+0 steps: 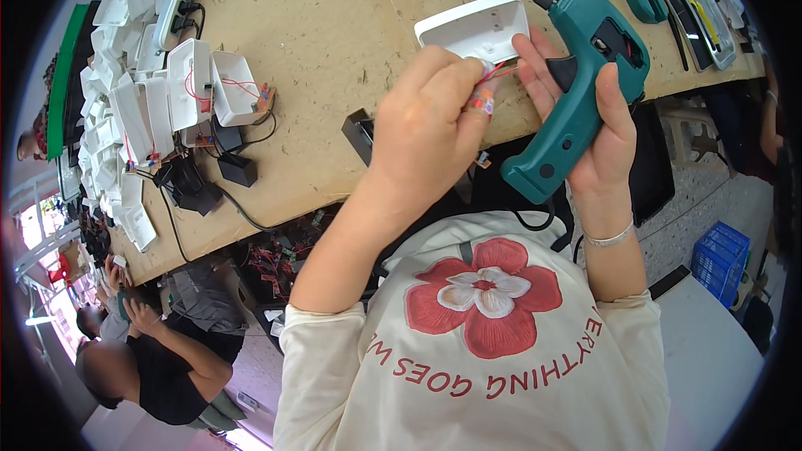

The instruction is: Soldering wires onto components inside small white plastic enclosures.

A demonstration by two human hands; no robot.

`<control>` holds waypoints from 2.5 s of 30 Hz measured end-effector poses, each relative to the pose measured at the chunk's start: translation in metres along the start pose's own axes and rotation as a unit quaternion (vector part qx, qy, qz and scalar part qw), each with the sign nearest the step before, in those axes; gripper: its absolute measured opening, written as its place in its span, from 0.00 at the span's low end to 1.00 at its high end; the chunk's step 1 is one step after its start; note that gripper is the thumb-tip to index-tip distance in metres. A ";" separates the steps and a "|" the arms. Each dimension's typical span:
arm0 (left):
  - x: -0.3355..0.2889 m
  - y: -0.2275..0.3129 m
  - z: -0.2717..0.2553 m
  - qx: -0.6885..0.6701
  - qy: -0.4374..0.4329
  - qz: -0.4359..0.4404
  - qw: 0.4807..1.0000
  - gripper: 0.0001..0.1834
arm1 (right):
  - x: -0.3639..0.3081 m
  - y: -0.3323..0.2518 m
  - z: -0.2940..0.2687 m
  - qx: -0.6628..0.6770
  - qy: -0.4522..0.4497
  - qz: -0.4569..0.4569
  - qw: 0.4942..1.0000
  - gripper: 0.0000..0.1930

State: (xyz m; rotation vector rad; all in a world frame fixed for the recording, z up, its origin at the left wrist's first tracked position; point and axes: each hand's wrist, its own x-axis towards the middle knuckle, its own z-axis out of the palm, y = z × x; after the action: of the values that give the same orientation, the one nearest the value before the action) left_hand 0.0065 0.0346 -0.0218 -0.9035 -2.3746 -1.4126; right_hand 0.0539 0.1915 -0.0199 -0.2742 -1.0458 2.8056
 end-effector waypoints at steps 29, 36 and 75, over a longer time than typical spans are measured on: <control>0.044 -0.002 0.018 0.167 0.008 0.015 0.986 0.04 | -0.086 -0.050 -0.018 -0.430 0.059 -0.027 0.900 0.36; 0.046 -0.005 0.019 0.184 0.015 0.019 0.983 0.03 | -0.077 -0.048 -0.007 -0.455 0.072 0.005 0.888 0.35; 0.043 -0.003 0.025 0.228 0.034 0.027 0.973 0.05 | -0.076 -0.055 0.007 -0.545 0.075 -0.001 0.835 0.30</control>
State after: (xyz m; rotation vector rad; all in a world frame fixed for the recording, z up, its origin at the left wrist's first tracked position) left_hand -0.0259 0.0715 -0.0157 -0.7703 -2.4460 -0.8047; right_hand 0.1300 0.2140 0.0308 -0.5613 -2.4371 1.7889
